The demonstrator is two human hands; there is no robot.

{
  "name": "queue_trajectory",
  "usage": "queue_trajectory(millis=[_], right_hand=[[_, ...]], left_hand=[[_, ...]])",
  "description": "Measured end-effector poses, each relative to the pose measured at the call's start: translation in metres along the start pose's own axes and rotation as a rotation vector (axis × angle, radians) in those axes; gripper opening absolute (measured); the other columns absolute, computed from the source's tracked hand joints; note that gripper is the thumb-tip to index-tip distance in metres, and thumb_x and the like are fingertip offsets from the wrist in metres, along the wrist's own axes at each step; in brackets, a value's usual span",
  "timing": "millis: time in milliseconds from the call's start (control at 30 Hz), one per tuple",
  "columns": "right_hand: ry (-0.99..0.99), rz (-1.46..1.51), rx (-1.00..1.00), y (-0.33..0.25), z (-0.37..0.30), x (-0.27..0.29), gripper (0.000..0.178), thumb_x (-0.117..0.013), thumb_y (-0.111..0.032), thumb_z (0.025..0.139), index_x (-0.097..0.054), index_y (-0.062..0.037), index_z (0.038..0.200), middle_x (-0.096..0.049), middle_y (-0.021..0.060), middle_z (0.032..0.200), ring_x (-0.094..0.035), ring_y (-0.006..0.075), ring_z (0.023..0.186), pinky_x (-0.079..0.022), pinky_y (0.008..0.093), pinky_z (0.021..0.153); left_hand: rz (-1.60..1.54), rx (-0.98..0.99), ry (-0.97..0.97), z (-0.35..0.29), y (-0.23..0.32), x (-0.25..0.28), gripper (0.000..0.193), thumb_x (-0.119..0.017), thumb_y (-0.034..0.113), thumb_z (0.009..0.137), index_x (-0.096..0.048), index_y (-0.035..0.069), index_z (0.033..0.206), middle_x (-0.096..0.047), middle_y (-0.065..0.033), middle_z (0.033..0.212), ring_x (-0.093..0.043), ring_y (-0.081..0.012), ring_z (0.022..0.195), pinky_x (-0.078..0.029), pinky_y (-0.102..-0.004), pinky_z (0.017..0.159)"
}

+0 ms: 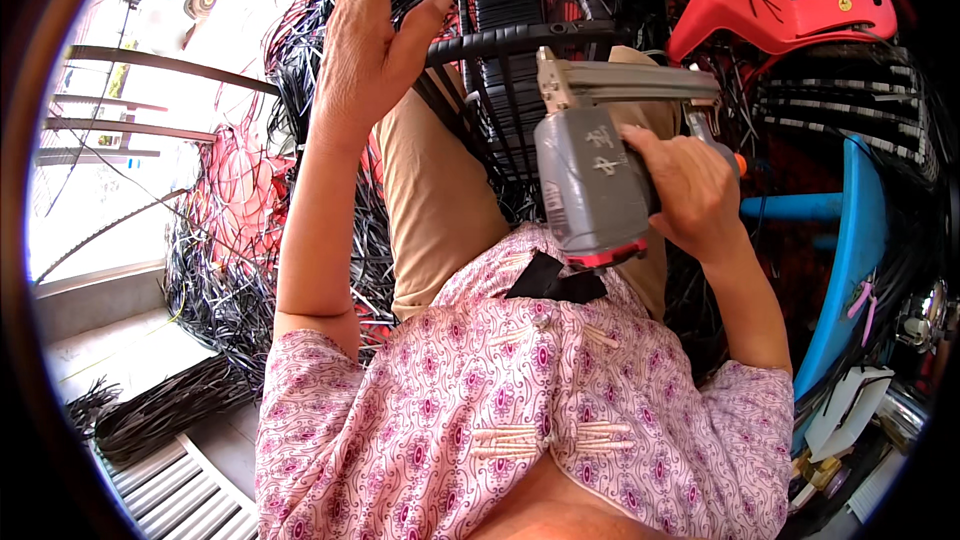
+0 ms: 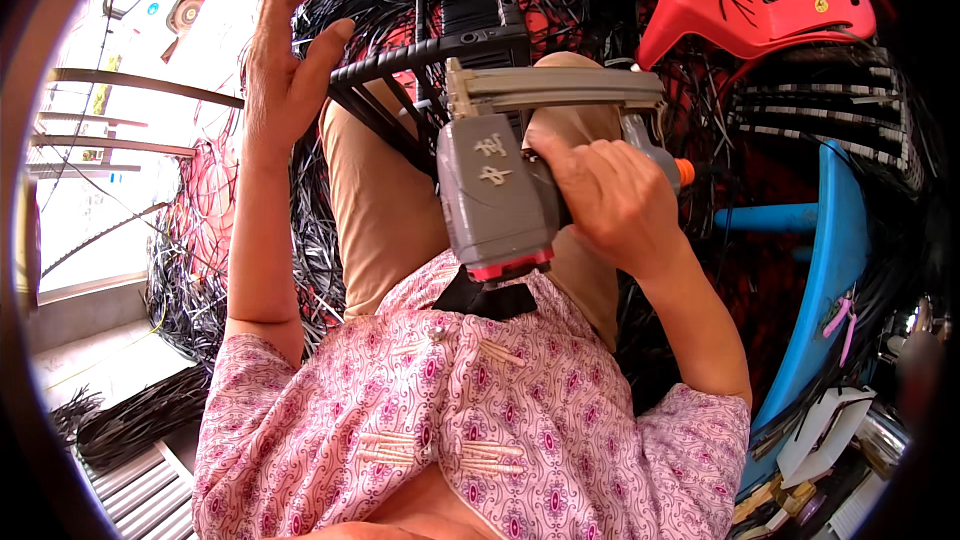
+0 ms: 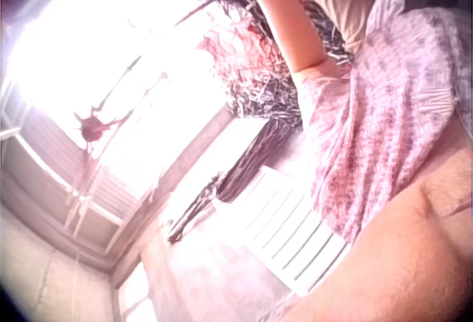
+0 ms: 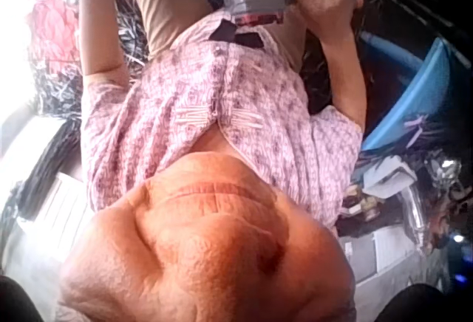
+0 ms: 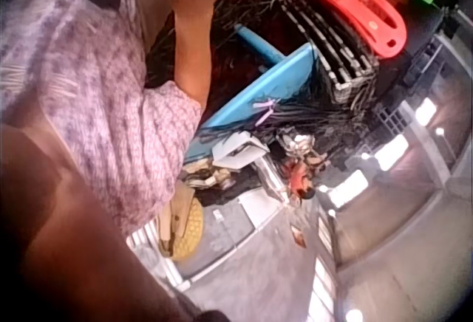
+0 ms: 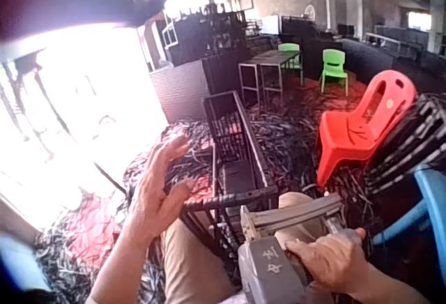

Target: The person assembles a black plastic chair frame by weaving black plastic strips through the grid. They use a staple gun to secure the strips and pliers to cut them to size. The process involves repeatedly threading, stapling, and trimming the strips to build up the chair's structure.

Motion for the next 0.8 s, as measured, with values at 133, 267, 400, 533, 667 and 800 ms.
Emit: queue_trajectory(millis=[133, 267, 400, 533, 667, 800], right_hand=[[0.092, 0.139, -0.221, 0.012, -0.025, 0.02, 0.072, -0.076, -0.001, 0.068, -0.056, -0.0022, 0.137, -0.071, 0.0138, 0.104, -0.07, 0.0313, 0.081, -0.055, 0.0401, 0.069], [0.195, 0.178, -0.817, 0.046, -0.085, 0.048, 0.065, -0.08, -0.002, 0.072, -0.057, -0.004, 0.133, -0.072, 0.0183, 0.112, -0.073, 0.03, 0.098, -0.056, 0.0375, 0.082], [0.421, 0.238, -1.141, 0.075, -0.121, 0.115, 0.052, -0.079, -0.008, 0.077, -0.058, -0.0013, 0.124, -0.07, 0.0087, 0.096, -0.068, 0.0223, 0.08, -0.055, 0.0337, 0.074], [0.719, 0.589, -1.211, 0.11, -0.145, 0.17, 0.046, -0.074, -0.005, 0.077, -0.055, -0.0024, 0.119, -0.063, 0.007, 0.087, -0.06, 0.0128, 0.068, -0.051, 0.0301, 0.063], [0.611, 0.181, -1.212, 0.169, -0.202, 0.225, 0.051, -0.075, -0.01, 0.07, -0.056, -0.0012, 0.117, -0.065, 0.0072, 0.088, -0.062, 0.0172, 0.071, -0.052, 0.0333, 0.064], [0.413, 0.117, -1.392, 0.248, -0.286, 0.251, 0.039, -0.076, -0.011, 0.075, -0.065, -0.0028, 0.111, -0.067, 0.007, 0.088, -0.065, 0.0172, 0.071, -0.053, 0.0332, 0.066]], left_hand=[[-0.005, 0.032, -0.303, -0.021, -0.013, -0.028, 0.043, -0.067, 0.034, 0.093, -0.065, 0.005, 0.125, -0.069, -0.0158, 0.115, -0.064, -0.0357, 0.107, -0.049, -0.0418, 0.095], [0.188, 0.052, -0.379, -0.023, 0.003, -0.056, 0.047, -0.071, 0.049, 0.088, -0.07, 0.006, 0.109, -0.07, -0.0125, 0.09, -0.068, -0.0345, 0.088, -0.053, -0.0433, 0.077], [0.087, 0.369, -0.398, -0.021, 0.004, -0.068, 0.032, -0.07, 0.035, 0.093, -0.069, 0.003, 0.095, -0.067, -0.0135, 0.083, -0.066, -0.0309, 0.069, -0.05, -0.038, 0.063], [0.227, 0.146, -0.307, -0.028, -0.001, -0.054, 0.036, -0.065, 0.035, 0.095, -0.069, 0.0, 0.102, -0.07, -0.0135, 0.094, -0.068, -0.0336, 0.085, -0.051, -0.0399, 0.075], [0.234, 0.159, -0.292, -0.03, -0.009, -0.056, 0.034, -0.066, 0.037, 0.095, -0.07, 0.004, 0.101, -0.071, -0.0126, 0.092, -0.068, -0.0328, 0.084, -0.051, -0.0398, 0.072], [0.17, 0.317, -0.407, -0.019, 0.002, -0.053, 0.037, -0.068, 0.042, 0.092, -0.072, 0.006, 0.102, -0.069, -0.0122, 0.084, -0.067, -0.0297, 0.076, -0.05, -0.0359, 0.071]])
Point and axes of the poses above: each hand's wrist, its own z-axis towards the middle knuckle, its own x-axis out of the back of the hand, y = z × x, the point moved 6 cm from there along z, towards the middle knuckle
